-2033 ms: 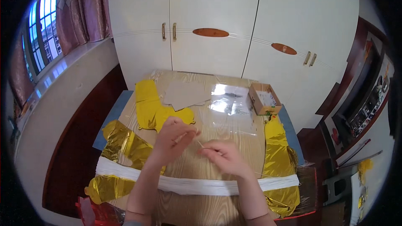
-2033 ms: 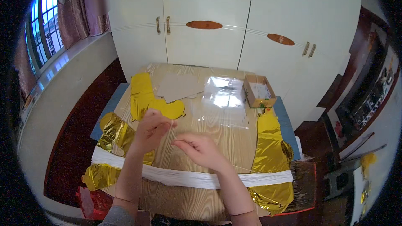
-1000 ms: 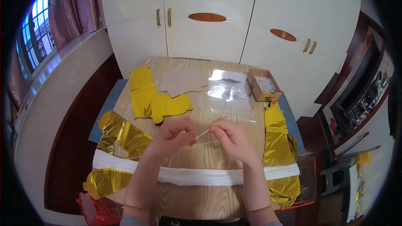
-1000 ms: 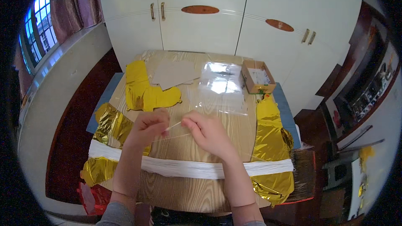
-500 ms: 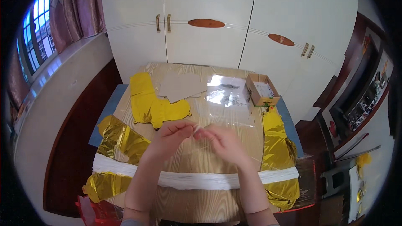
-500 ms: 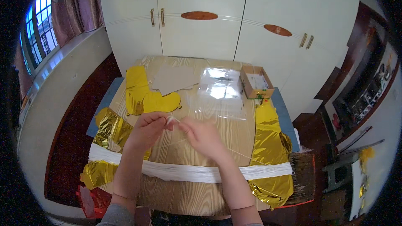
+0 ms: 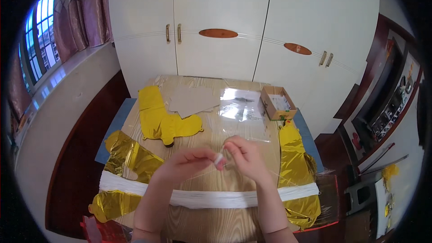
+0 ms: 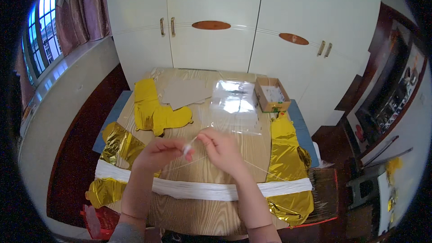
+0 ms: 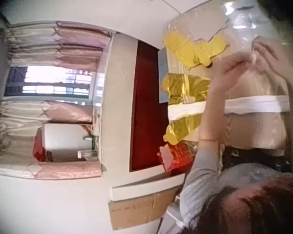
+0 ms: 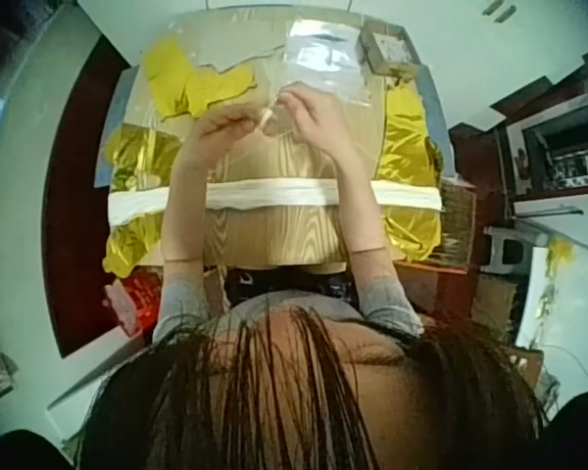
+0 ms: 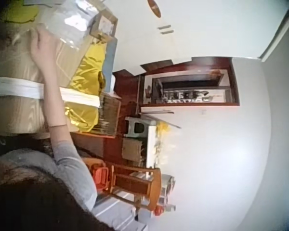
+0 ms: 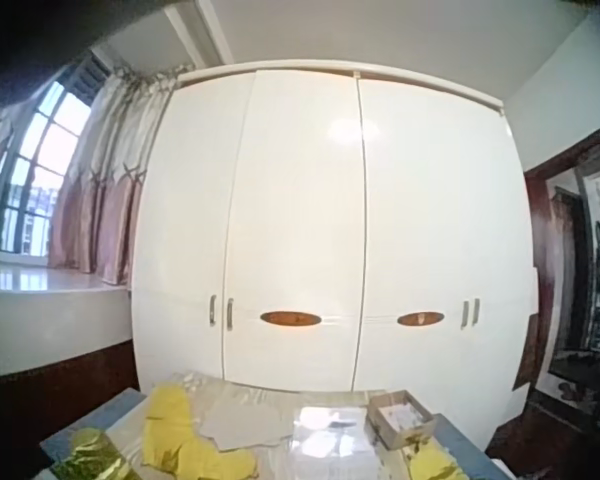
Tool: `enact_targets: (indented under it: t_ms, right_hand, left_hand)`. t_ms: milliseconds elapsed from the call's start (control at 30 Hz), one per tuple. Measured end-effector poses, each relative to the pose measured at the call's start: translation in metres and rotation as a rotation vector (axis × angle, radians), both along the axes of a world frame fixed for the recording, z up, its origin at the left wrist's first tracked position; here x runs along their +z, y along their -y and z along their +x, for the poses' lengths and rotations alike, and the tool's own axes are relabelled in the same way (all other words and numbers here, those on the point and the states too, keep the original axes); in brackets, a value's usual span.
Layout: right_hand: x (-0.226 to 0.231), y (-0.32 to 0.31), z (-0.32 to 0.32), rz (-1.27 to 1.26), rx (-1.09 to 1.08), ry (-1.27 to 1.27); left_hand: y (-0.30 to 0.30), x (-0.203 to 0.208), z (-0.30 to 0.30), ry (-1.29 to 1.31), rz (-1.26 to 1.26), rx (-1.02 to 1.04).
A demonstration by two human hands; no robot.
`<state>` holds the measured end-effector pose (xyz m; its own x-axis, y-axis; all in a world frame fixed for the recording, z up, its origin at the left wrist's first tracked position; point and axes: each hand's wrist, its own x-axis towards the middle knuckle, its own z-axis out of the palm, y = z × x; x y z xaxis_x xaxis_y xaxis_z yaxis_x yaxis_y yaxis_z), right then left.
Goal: Manually attaching small white plastic clips onto a white ribbon strip on a workbench.
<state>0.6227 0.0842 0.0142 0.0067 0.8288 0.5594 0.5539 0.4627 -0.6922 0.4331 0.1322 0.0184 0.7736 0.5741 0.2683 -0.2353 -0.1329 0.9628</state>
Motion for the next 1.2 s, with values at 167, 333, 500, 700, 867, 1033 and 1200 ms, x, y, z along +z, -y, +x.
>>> enact_targets:
  t_ms: [167, 333, 500, 700, 867, 1033, 1200]
  right_hand:
    - [0.013, 0.012, -0.01, -0.102, 0.185, 0.292]
    - [0.007, 0.008, -0.006, 0.051, 0.018, 0.026]
    - [0.006, 0.011, -0.012, 0.079, 0.149, 0.202]
    - [0.009, 0.01, -0.009, 0.032, 0.021, 0.093]
    - [0.014, 0.021, -0.012, -0.006, 0.135, -0.063]
    - [0.014, 0.016, -0.013, 0.003, 0.147, 0.176]
    - [0.013, 0.014, -0.012, -0.011, 0.09, 0.01]
  left_hand:
    - [-0.009, -0.002, 0.008, -0.052, 0.396, 0.333]
    - [-0.003, 0.003, -0.002, 0.017, 0.076, -0.045]
    - [-0.001, 0.005, 0.009, -0.022, 0.444, 0.441]
    - [0.004, 0.004, 0.002, 0.16, 0.004, 0.18]
    - [-0.004, 0.005, 0.001, -0.037, 0.51, 0.297]
    - [0.008, 0.013, 0.008, 0.298, -0.058, 0.233]
    - [-0.004, -0.001, -0.005, 0.066, 0.072, 0.131]
